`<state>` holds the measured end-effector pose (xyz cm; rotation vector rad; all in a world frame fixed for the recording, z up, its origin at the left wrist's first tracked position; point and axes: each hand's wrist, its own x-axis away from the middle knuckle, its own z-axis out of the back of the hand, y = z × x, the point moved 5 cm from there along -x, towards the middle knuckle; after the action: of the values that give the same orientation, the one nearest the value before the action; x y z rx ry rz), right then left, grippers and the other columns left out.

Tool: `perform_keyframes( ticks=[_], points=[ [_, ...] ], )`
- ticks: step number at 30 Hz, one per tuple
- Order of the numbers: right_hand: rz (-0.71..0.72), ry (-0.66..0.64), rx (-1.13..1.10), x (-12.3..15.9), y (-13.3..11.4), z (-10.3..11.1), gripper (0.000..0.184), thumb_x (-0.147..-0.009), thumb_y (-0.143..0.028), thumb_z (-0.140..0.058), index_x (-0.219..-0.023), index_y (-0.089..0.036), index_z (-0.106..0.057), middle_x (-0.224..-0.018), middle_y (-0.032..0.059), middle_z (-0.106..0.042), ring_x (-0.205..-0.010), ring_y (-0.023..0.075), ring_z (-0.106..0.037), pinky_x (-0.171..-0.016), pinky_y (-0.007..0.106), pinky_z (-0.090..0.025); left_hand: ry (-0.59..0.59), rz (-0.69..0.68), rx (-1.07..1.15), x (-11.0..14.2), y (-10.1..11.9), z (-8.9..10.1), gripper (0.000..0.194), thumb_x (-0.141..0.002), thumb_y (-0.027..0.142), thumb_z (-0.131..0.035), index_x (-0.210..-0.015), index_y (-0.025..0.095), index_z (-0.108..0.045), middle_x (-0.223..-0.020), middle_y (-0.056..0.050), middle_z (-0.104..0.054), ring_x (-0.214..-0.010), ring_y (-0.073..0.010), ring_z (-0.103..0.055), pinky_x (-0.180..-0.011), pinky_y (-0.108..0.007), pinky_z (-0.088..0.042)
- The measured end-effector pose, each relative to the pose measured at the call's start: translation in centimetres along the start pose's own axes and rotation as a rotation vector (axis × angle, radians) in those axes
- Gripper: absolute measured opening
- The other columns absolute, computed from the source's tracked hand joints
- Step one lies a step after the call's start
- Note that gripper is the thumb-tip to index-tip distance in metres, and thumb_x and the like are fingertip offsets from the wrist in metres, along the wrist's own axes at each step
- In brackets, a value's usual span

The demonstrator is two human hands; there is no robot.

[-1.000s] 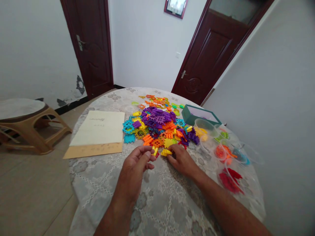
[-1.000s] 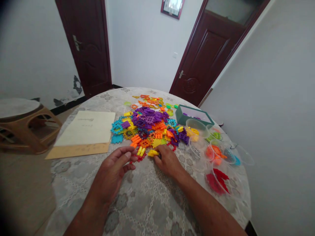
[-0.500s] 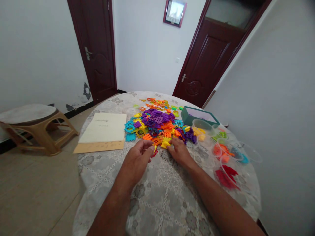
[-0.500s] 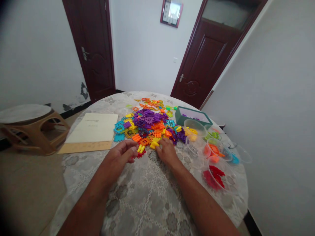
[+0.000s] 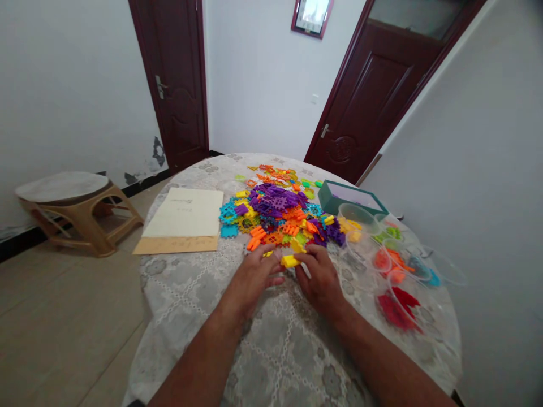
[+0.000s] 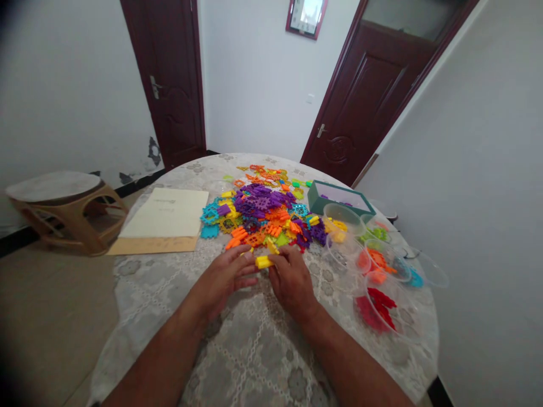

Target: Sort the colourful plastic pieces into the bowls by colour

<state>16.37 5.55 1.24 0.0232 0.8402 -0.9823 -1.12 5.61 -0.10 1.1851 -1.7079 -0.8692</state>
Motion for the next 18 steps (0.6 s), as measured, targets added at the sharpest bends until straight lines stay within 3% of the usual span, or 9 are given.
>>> perform_keyframes(
  ticks=[3, 6, 10, 14, 18],
  points=[
    [-0.009, -0.042, -0.001, 0.6, -0.4, -0.5, 0.024, -0.099, -0.021, -0.055, -0.115, -0.027, -0.071, -0.113, 0.0121, -0.061, -0.109, 0.0283, -0.059, -0.1, 0.046, -0.052, -0.063, -0.042, 0.015, 0.1, -0.1, -1.0, 0.051, -0.082, 0.03, -0.077, -0.13, 0.018, -0.064, -0.132, -0.017, -0.07, -0.119, -0.0282, -0.069, -0.092, -0.038, -0.059],
    [-0.016, -0.091, -0.058, 0.6, -0.7, -0.8, 0.025, -0.098, -0.022, -0.057, -0.117, -0.028, -0.072, -0.113, 0.012, -0.062, -0.107, 0.0283, -0.06, -0.099, 0.046, -0.052, -0.053, -0.122, 0.004, 0.1, 0.2, -0.9, 0.052, -0.078, 0.019, -0.075, -0.129, 0.019, -0.065, -0.135, -0.015, -0.07, -0.122, -0.0266, -0.068, -0.102, -0.039, -0.055],
    [-0.01, -0.023, -0.189, 0.5, -1.2, 0.0, 0.022, -0.097, -0.022, -0.057, -0.116, -0.026, -0.069, -0.114, 0.0119, -0.06, -0.108, 0.0273, -0.06, -0.097, 0.045, -0.052, -0.039, -0.206, -0.021, -0.2, 0.6, -0.3, 0.057, -0.075, 0.014, -0.073, -0.131, 0.02, -0.064, -0.131, -0.013, -0.071, -0.118, -0.025, -0.07, -0.108, -0.042, -0.051],
    [-0.264, 0.08, -0.36, 0.7, 0.2, 0.5, 0.012, -0.098, -0.025, -0.057, -0.107, -0.025, -0.065, -0.107, 0.0089, -0.061, -0.102, 0.0246, -0.061, -0.091, 0.041, -0.052, -0.034, -0.246, -0.062, -0.6, 0.5, -0.2, 0.064, -0.071, 0.01, -0.069, -0.134, 0.02, -0.061, -0.124, -0.011, -0.074, -0.109, -0.023, -0.073, -0.104, -0.041, -0.054],
    [-0.513, 0.028, -0.72, 1.2, 1.7, -1.1, 0.037, -0.094, -0.027, -0.061, -0.13, -0.026, -0.055, -0.104, 0.0038, -0.062, -0.087, 0.0187, -0.062, -0.076, 0.033, -0.055, -0.047, -0.273, -0.183, -0.9, 0.0, -0.6, 0.066, -0.074, 0.012, -0.066, -0.139, 0.02, -0.059, -0.129, -0.011, -0.072, -0.114, -0.0236, -0.071, -0.105, -0.04, -0.053]
  ],
)
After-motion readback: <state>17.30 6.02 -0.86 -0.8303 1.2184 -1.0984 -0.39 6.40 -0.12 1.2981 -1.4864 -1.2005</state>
